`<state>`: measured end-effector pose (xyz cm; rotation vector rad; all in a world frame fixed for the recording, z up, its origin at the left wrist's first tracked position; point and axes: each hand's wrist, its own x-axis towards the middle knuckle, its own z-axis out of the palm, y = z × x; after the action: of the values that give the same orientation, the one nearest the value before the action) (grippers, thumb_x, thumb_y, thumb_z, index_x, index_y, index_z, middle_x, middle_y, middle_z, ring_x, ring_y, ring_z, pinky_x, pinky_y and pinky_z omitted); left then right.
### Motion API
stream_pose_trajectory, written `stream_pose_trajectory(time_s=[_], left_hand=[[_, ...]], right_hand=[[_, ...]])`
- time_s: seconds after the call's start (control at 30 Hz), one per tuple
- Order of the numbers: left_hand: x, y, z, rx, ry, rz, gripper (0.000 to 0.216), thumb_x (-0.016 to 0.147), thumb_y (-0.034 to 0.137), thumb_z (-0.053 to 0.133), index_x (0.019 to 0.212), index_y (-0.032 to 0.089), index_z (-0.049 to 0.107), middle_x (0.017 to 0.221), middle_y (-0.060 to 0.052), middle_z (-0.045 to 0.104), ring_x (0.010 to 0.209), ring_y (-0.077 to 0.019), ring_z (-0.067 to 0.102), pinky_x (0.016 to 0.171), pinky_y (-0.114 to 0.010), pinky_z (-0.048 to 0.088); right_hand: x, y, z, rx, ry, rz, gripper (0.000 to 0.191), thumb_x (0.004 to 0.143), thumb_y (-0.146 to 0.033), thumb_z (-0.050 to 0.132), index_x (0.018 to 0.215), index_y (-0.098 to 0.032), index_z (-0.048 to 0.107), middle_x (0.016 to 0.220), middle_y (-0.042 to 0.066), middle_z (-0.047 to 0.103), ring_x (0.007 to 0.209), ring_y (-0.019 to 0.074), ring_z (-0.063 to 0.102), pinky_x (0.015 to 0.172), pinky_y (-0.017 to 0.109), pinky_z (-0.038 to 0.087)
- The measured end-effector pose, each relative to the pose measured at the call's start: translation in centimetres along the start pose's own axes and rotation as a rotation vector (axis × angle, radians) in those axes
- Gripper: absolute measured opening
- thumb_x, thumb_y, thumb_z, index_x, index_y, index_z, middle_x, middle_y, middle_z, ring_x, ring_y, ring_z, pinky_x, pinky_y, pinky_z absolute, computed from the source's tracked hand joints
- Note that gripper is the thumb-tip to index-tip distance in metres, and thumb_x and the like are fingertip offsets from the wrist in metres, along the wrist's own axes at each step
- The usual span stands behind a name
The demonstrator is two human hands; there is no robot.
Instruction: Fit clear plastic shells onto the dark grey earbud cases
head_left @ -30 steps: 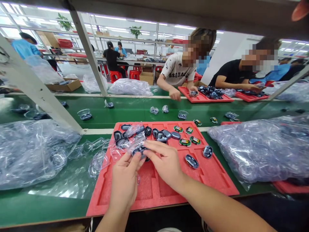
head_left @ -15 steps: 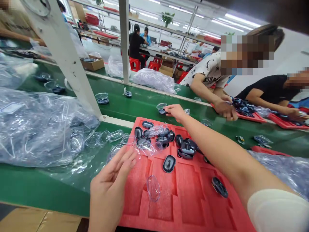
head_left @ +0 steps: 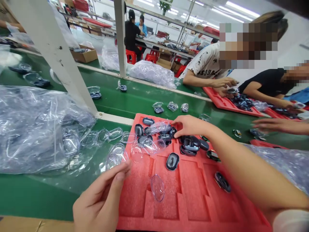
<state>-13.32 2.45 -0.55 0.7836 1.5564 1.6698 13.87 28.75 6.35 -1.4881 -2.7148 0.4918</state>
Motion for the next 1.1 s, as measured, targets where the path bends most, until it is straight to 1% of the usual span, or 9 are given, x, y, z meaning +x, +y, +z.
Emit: stream_pose_trajectory(time_s=[0.17, 0.33, 0.5, 0.63, 0.73, 0.83, 0.93, 1.0, 1.1], left_hand=[[-1.1, 1.1, 1.7, 0.141, -0.072, 0.029, 0.029, 0.088, 0.05, 0.076, 0.103, 0.027, 0.085, 0.108, -0.006, 0.084, 0.098, -0.0257, 0.081, 0.093, -0.03, 0.065], [-2.1, 0.9, 3.0, 0.115, -0.198, 0.062, 0.027, 0.09, 0.047, 0.074, 0.105, 0.027, 0.085, 0.112, -0.007, 0.084, 0.101, -0.0278, 0.08, 0.096, -0.036, 0.064], [-3.2, 1.2, 4.0, 0.097, -0.296, 0.096, 0.026, 0.09, 0.044, 0.076, 0.106, 0.027, 0.085, 0.111, -0.008, 0.083, 0.101, -0.0285, 0.08, 0.091, -0.037, 0.065], [-3.4, 2.0, 4.9, 0.074, -0.308, 0.093, 0.027, 0.092, 0.045, 0.074, 0.107, 0.025, 0.084, 0.115, -0.009, 0.082, 0.107, -0.0276, 0.078, 0.097, -0.037, 0.063], [-2.8, 2.4, 6.4, -0.103, -0.345, -0.026, 0.034, 0.092, 0.046, 0.074, 0.118, 0.025, 0.08, 0.128, -0.01, 0.078, 0.118, -0.0275, 0.074, 0.101, -0.038, 0.061], [-2.2, 2.7, 8.0, -0.418, -0.499, -0.25, 0.04, 0.096, 0.047, 0.069, 0.13, 0.026, 0.073, 0.145, -0.01, 0.068, 0.127, -0.0268, 0.068, 0.103, -0.039, 0.06], [-2.2, 2.7, 8.7, -0.585, -0.643, -0.385, 0.037, 0.099, 0.044, 0.067, 0.128, 0.022, 0.073, 0.139, -0.012, 0.071, 0.12, -0.0247, 0.07, 0.101, -0.039, 0.06], [-2.5, 2.7, 8.6, -0.628, -0.66, -0.411, 0.034, 0.098, 0.039, 0.07, 0.128, 0.022, 0.073, 0.13, -0.011, 0.075, 0.113, -0.0231, 0.073, 0.098, -0.037, 0.061], [-2.9, 2.8, 7.9, -0.676, -0.61, -0.424, 0.036, 0.096, 0.035, 0.072, 0.13, 0.024, 0.071, 0.123, -0.008, 0.076, 0.107, -0.022, 0.075, 0.097, -0.038, 0.061]], right_hand=[[-3.1, -1.5, 2.3, -0.188, 0.103, -0.063, 0.036, 0.075, -0.032, 0.081, 0.108, -0.019, 0.078, 0.104, 0.012, 0.074, 0.098, 0.0313, 0.068, 0.085, 0.038, 0.052], [-4.4, -2.0, 3.1, -0.161, 0.183, -0.048, 0.046, 0.08, -0.031, 0.075, 0.124, -0.019, 0.073, 0.109, 0.013, 0.076, 0.104, 0.0336, 0.068, 0.088, 0.04, 0.052], [-4.3, -2.0, 3.7, -0.074, 0.229, -0.077, 0.035, 0.078, -0.03, 0.078, 0.111, -0.02, 0.076, 0.11, 0.01, 0.078, 0.103, 0.0304, 0.07, 0.089, 0.037, 0.053], [-5.5, -2.8, 2.9, -0.006, 0.35, -0.063, 0.044, 0.078, -0.031, 0.079, 0.119, -0.015, 0.07, 0.115, 0.014, 0.076, 0.106, 0.0318, 0.07, 0.093, 0.041, 0.053], [-8.2, -5.2, 1.9, 0.1, 0.409, -0.173, 0.051, 0.077, -0.025, 0.079, 0.126, -0.019, 0.067, 0.121, 0.01, 0.074, 0.108, 0.026, 0.07, 0.096, 0.038, 0.054], [-11.5, -8.6, 1.3, 0.263, 0.37, -0.406, 0.055, 0.076, -0.017, 0.078, 0.13, -0.027, 0.068, 0.126, 0.006, 0.072, 0.113, 0.0245, 0.069, 0.101, 0.038, 0.054], [-14.0, -11.0, 1.2, 0.321, 0.3, -0.525, 0.059, 0.079, -0.013, 0.077, 0.134, -0.031, 0.069, 0.13, 0.006, 0.072, 0.122, 0.0269, 0.066, 0.11, 0.043, 0.05], [-14.6, -11.3, 1.3, 0.342, 0.28, -0.531, 0.067, 0.079, -0.017, 0.082, 0.142, -0.033, 0.065, 0.134, 0.006, 0.072, 0.126, 0.029, 0.064, 0.113, 0.048, 0.049], [-13.5, -9.7, 1.3, 0.41, 0.253, -0.501, 0.076, 0.074, -0.028, 0.09, 0.145, -0.036, 0.063, 0.146, 0.004, 0.067, 0.134, 0.0306, 0.06, 0.115, 0.049, 0.047]])
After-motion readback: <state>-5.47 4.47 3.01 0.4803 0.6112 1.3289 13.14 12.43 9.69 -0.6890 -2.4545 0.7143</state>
